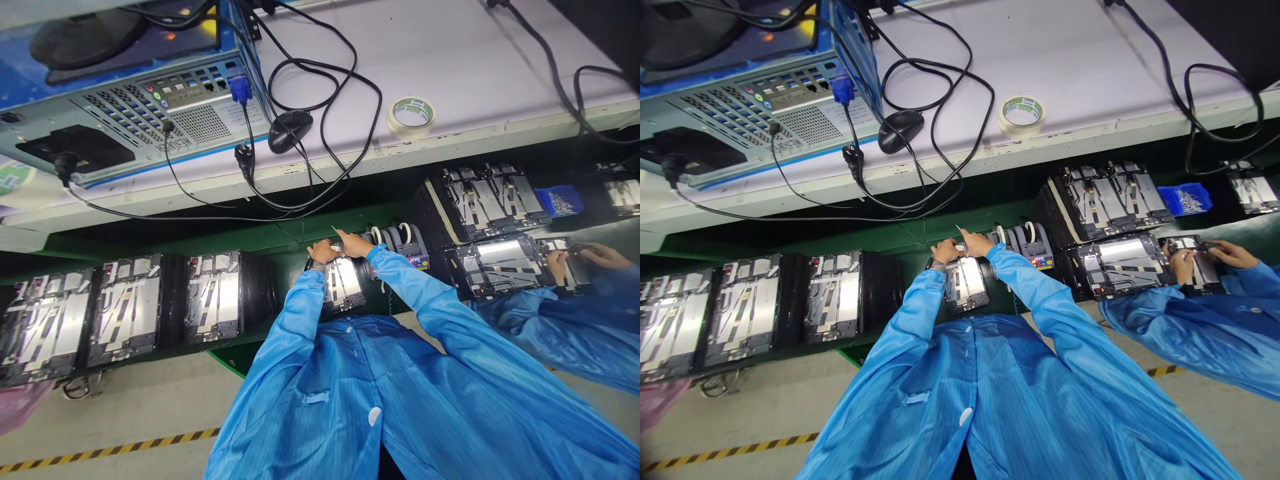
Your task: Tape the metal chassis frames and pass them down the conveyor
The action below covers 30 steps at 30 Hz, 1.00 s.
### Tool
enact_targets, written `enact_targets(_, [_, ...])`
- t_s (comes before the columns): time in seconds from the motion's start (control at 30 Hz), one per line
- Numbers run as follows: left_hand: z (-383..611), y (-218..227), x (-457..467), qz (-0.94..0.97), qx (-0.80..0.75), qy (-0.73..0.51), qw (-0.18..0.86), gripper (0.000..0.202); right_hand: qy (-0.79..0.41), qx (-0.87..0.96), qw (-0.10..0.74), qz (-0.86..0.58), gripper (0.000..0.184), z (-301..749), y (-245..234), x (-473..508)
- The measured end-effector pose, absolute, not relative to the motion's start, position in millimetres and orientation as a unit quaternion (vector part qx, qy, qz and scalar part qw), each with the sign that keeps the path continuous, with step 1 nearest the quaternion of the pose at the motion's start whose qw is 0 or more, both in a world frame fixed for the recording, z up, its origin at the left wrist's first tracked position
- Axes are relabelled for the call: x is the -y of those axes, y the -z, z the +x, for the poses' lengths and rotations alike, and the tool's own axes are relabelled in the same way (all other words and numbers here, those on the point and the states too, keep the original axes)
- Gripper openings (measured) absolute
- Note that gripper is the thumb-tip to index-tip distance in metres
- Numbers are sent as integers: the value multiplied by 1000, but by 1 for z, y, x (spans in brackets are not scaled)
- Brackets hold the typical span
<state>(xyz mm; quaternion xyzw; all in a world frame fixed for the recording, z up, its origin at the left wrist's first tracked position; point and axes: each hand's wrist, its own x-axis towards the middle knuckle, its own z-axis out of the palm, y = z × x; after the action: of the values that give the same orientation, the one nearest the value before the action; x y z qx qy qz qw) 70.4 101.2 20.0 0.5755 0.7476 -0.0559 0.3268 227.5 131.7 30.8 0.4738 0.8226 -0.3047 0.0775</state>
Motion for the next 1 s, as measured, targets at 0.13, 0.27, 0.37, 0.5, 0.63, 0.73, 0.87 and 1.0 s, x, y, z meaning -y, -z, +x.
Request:
enact_targets(0.13, [71, -20, -101, 576, -748, 56, 325, 69, 306, -824, 88, 470, 96, 226, -35, -132])
enact_targets(0.27, [72, -19, -101, 576, -749, 60, 321, 69, 306, -821, 105, 470, 102, 225, -38, -132])
enact_targets(0.37, [71, -18, -101, 578, -747, 60, 321, 69, 298, -823, 112, 470, 106, 222, -39, -131])
enact_targets(0.5, [71, -17, -101, 576, -748, 59, 325, 68, 274, -832, 117, 468, 102, 216, -43, -128])
enact_targets(0.63, [71, -16, -101, 573, -749, 58, 327, 70, 253, -832, 120, 480, 107, 214, -46, -133])
enact_targets(0.73, [70, -17, -101, 576, -746, 52, 330, 78, 265, -815, 108, 505, 120, 224, -43, -145])
enact_targets(0.87, [69, -19, -100, 580, -740, 43, 336, 74, 304, -775, 68, 550, 115, 247, -35, -156])
enact_targets(1.0, [68, -19, -101, 574, -745, 47, 337, 70, 308, -743, 2, 594, 94, 258, -28, -138])
